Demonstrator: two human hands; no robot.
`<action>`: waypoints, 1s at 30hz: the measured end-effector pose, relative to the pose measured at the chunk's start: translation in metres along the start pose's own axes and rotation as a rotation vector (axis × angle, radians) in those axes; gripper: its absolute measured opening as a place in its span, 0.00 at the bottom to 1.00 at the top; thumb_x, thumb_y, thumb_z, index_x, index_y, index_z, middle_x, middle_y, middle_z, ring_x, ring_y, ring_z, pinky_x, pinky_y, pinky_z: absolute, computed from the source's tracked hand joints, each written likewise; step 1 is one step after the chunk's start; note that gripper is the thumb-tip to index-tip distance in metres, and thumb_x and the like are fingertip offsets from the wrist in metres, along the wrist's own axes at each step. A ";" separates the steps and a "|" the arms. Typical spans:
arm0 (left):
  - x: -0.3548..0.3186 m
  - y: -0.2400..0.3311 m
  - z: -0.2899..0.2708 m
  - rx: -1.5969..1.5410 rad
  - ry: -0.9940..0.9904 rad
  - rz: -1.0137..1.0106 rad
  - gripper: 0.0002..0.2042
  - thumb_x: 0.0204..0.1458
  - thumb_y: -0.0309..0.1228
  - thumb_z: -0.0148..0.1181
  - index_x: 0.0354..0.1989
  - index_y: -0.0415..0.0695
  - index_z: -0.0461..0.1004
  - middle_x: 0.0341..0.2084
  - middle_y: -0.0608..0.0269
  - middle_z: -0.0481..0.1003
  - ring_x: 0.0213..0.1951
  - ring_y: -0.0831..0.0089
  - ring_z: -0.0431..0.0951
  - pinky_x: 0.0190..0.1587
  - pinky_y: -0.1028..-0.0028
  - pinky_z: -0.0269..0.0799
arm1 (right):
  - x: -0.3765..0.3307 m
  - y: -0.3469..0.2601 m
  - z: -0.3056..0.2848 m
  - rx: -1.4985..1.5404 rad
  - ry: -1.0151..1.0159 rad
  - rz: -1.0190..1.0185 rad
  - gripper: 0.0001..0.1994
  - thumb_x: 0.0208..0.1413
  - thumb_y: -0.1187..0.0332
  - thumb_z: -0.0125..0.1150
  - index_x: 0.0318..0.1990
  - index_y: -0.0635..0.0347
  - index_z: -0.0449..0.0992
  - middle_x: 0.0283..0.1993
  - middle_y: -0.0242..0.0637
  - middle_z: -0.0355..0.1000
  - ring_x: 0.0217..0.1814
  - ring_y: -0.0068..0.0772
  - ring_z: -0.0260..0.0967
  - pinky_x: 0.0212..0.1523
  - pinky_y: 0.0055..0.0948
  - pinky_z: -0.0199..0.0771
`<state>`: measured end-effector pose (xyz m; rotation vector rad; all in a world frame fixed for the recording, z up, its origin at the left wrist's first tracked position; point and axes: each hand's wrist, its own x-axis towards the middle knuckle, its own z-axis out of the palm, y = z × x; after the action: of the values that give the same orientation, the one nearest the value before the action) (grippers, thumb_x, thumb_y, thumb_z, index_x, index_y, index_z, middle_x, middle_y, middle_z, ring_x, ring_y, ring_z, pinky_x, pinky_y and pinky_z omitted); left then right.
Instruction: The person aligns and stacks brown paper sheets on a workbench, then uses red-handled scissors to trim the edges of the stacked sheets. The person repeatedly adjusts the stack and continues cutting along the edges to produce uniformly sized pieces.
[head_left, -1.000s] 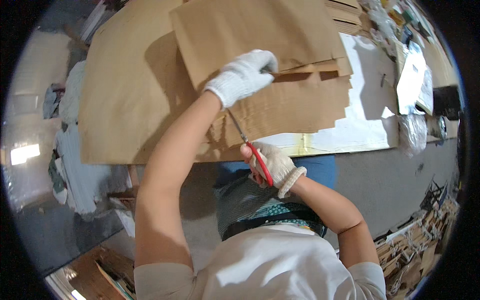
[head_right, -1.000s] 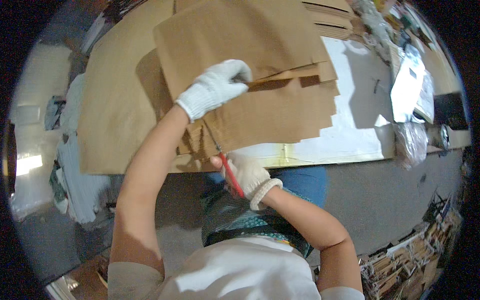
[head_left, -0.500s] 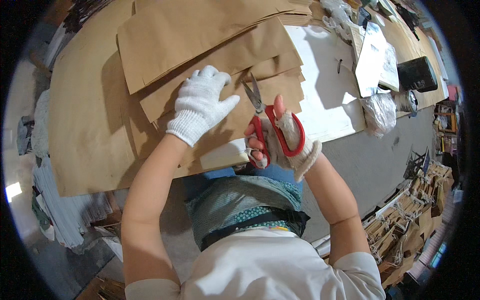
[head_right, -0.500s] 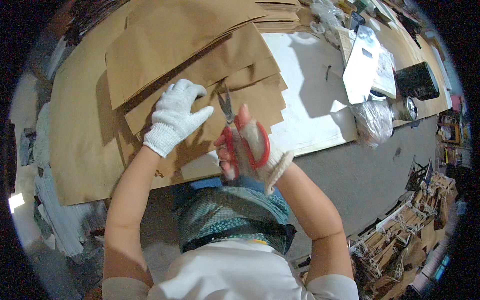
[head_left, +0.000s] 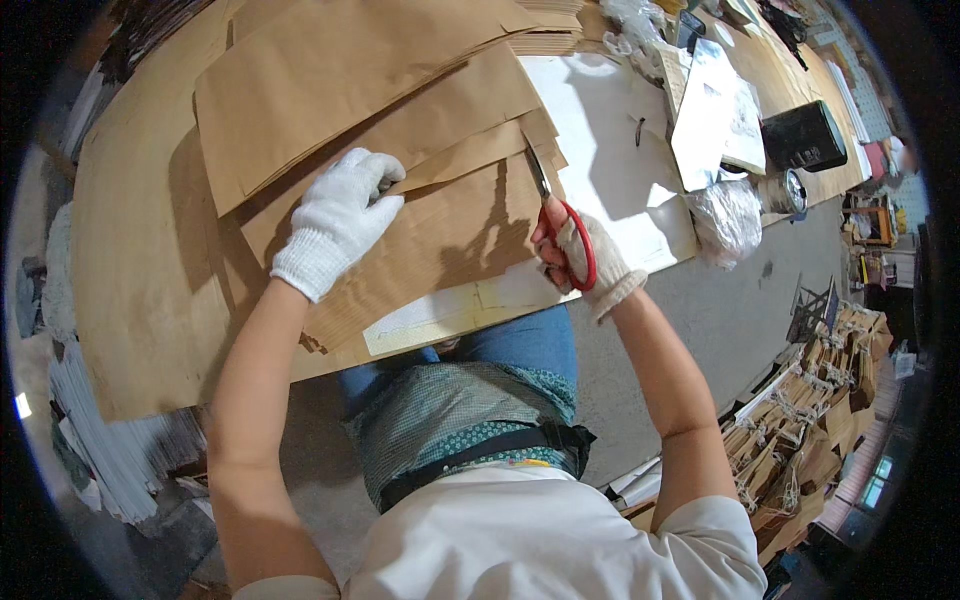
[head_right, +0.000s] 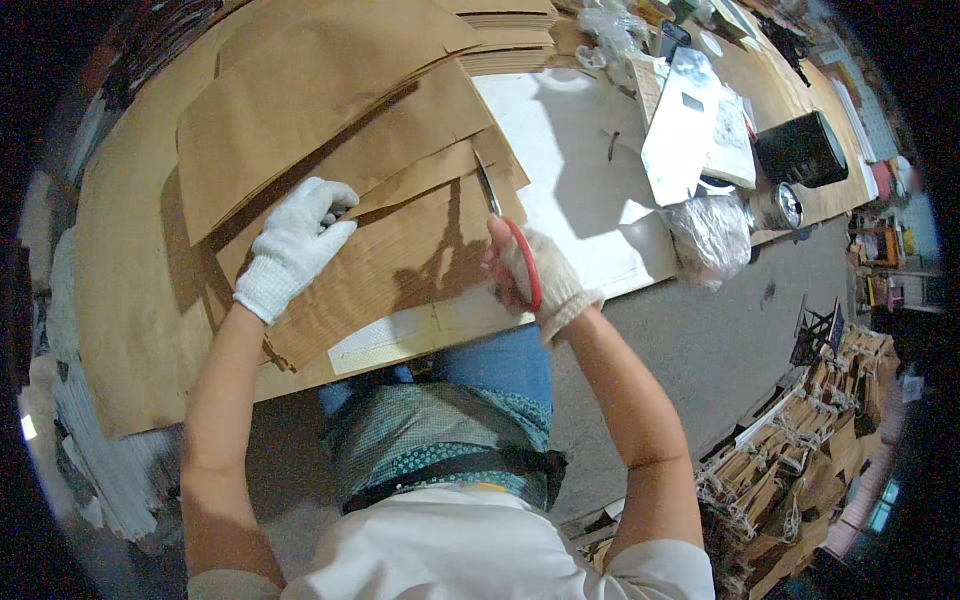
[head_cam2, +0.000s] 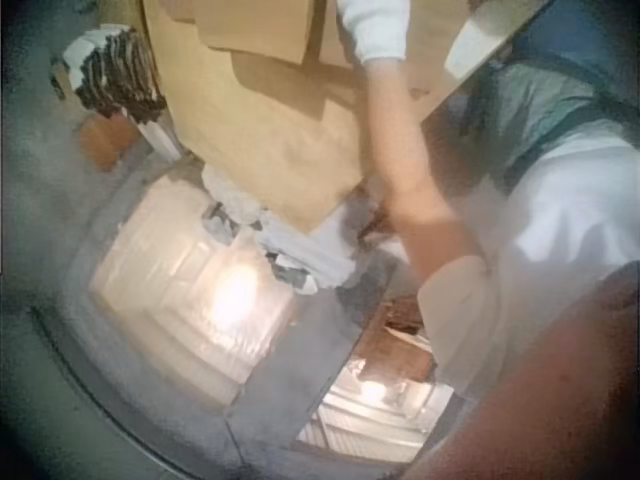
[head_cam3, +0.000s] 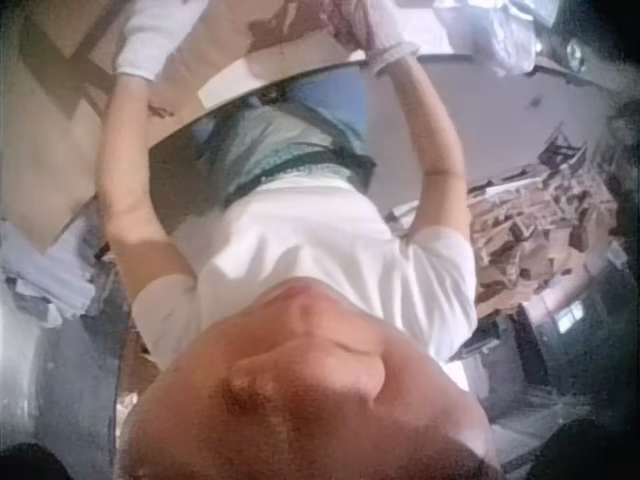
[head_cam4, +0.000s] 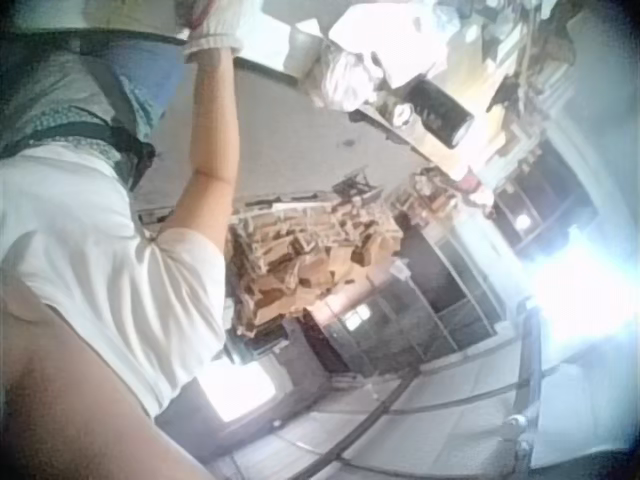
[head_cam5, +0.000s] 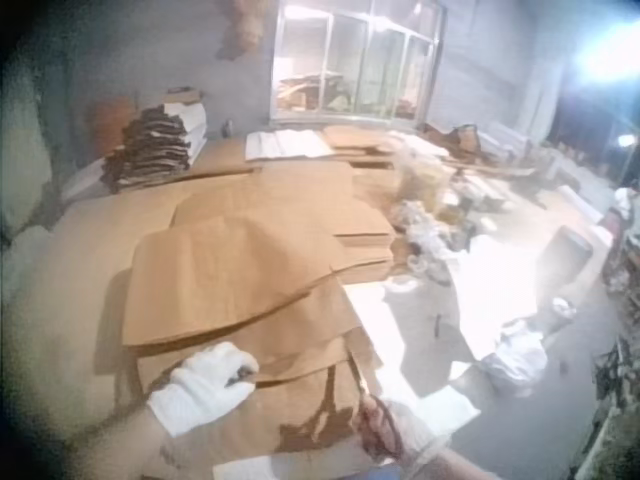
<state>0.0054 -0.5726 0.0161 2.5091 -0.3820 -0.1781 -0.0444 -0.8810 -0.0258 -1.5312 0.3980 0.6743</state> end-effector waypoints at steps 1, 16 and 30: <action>0.000 -0.004 -0.003 -0.065 -0.030 0.001 0.11 0.53 0.29 0.64 0.44 0.44 0.75 0.38 0.59 0.75 0.41 0.67 0.78 0.47 0.70 0.75 | -0.003 0.007 0.009 0.050 -0.040 0.007 0.28 0.62 0.36 0.52 0.35 0.56 0.73 0.20 0.26 0.66 0.15 0.21 0.66 0.14 0.23 0.64; 0.020 -0.021 -0.023 -0.122 -0.247 -0.023 0.16 0.50 0.35 0.65 0.46 0.44 0.76 0.39 0.58 0.78 0.41 0.69 0.77 0.46 0.71 0.74 | -0.036 0.015 0.196 -0.287 -0.525 0.091 0.22 0.65 0.46 0.53 0.39 0.61 0.69 0.23 0.32 0.66 0.20 0.27 0.69 0.19 0.27 0.72; -0.012 0.002 0.014 0.261 0.045 0.083 0.20 0.48 0.40 0.67 0.50 0.50 0.74 0.45 0.54 0.72 0.50 0.53 0.74 0.54 0.57 0.72 | -0.051 -0.006 0.084 0.583 -0.489 0.223 0.49 0.49 0.18 0.39 0.40 0.65 0.74 0.24 0.36 0.70 0.22 0.35 0.72 0.25 0.28 0.74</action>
<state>-0.0095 -0.5776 0.0066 2.7415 -0.5186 -0.0399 -0.0939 -0.8052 0.0129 -0.7446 0.3515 0.9768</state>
